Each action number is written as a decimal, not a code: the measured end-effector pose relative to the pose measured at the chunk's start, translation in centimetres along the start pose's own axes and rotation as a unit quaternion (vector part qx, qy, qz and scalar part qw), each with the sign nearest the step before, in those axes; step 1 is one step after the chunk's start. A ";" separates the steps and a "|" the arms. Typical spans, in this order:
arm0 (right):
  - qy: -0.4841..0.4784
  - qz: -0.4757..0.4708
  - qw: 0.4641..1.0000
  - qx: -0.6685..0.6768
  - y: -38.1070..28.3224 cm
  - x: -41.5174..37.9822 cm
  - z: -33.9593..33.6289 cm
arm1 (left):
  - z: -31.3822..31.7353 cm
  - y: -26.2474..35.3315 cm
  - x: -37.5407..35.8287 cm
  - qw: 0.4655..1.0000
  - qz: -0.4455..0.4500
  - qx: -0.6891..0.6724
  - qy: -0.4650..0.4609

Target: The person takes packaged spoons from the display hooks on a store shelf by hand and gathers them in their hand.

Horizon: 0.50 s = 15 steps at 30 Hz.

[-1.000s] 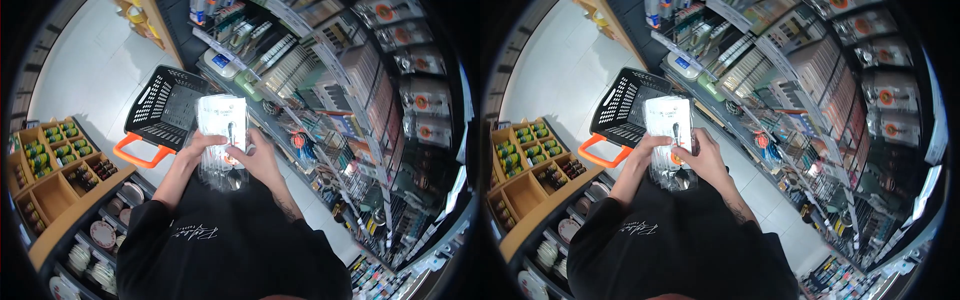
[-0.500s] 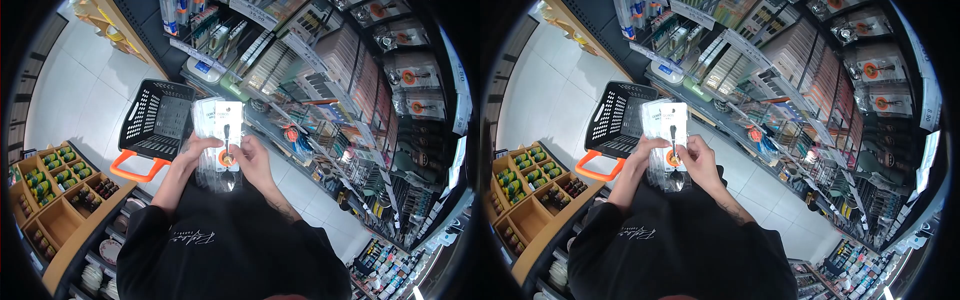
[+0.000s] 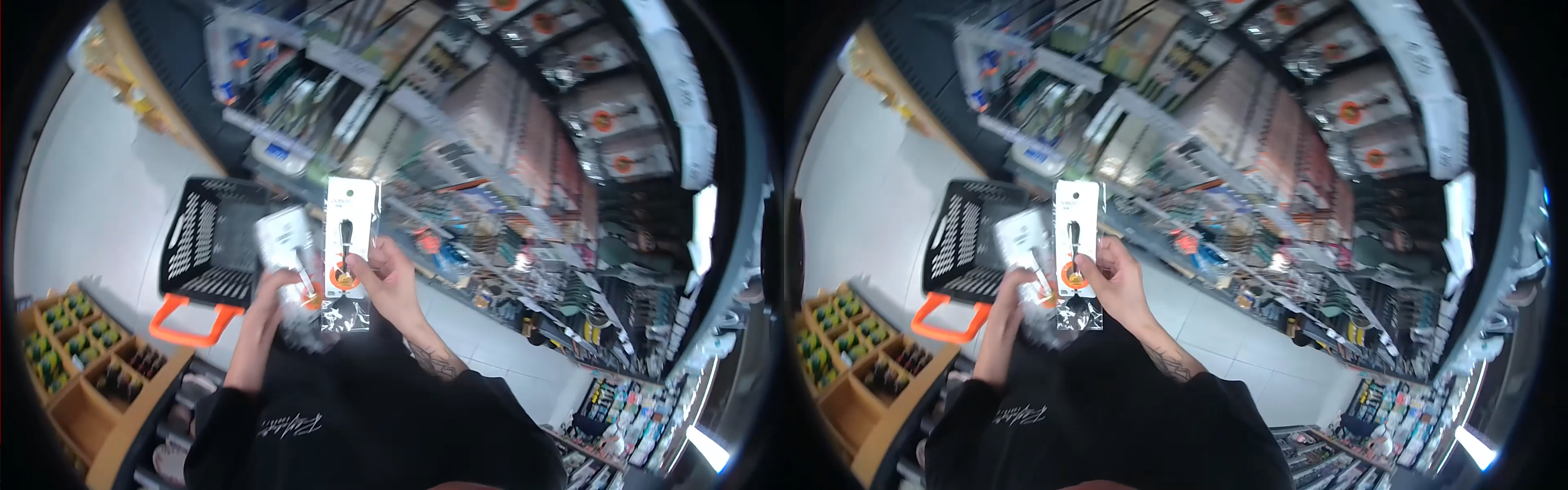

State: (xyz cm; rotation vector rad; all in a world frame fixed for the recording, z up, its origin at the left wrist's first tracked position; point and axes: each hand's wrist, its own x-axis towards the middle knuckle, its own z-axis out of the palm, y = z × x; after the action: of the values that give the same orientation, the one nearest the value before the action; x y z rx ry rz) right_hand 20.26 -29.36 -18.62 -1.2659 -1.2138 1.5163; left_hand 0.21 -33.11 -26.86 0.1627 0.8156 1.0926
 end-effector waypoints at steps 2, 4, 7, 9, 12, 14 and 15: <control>0.038 -0.090 0.995 -0.002 -2.5 1.6 -2.6 | 1.6 0.1 0.3 0.992 0.010 -0.074 -0.100; 0.102 -0.115 0.985 -0.071 -6.8 2.6 -5.2 | 1.5 0.1 0.5 0.992 -0.003 -0.066 -0.104; 0.186 -0.213 0.959 -0.032 -12.6 4.1 -7.5 | 2.1 0.4 0.3 0.992 -0.007 -0.058 -0.113; 0.195 -0.283 0.939 -0.015 -15.5 4.8 -8.3 | 1.9 0.3 0.1 0.991 -0.010 -0.057 -0.121; 0.185 -0.359 0.914 -0.031 -18.6 5.5 -9.1 | 1.9 0.4 0.0 0.990 -0.007 -0.071 -0.120; 0.191 -0.390 0.901 -0.022 -19.9 6.0 -8.9 | 2.0 0.7 -0.5 0.992 -0.002 -0.080 -0.093; 0.197 -0.396 0.897 -0.028 -20.3 6.0 -8.8 | 1.9 0.7 -0.5 0.993 0.001 -0.078 -0.094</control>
State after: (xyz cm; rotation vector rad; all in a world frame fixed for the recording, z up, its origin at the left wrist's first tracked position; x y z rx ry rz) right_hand 27.86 -17.57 -0.42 -0.8716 -1.2729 0.6009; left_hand 0.81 -32.70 -24.92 0.1325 0.5605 1.1192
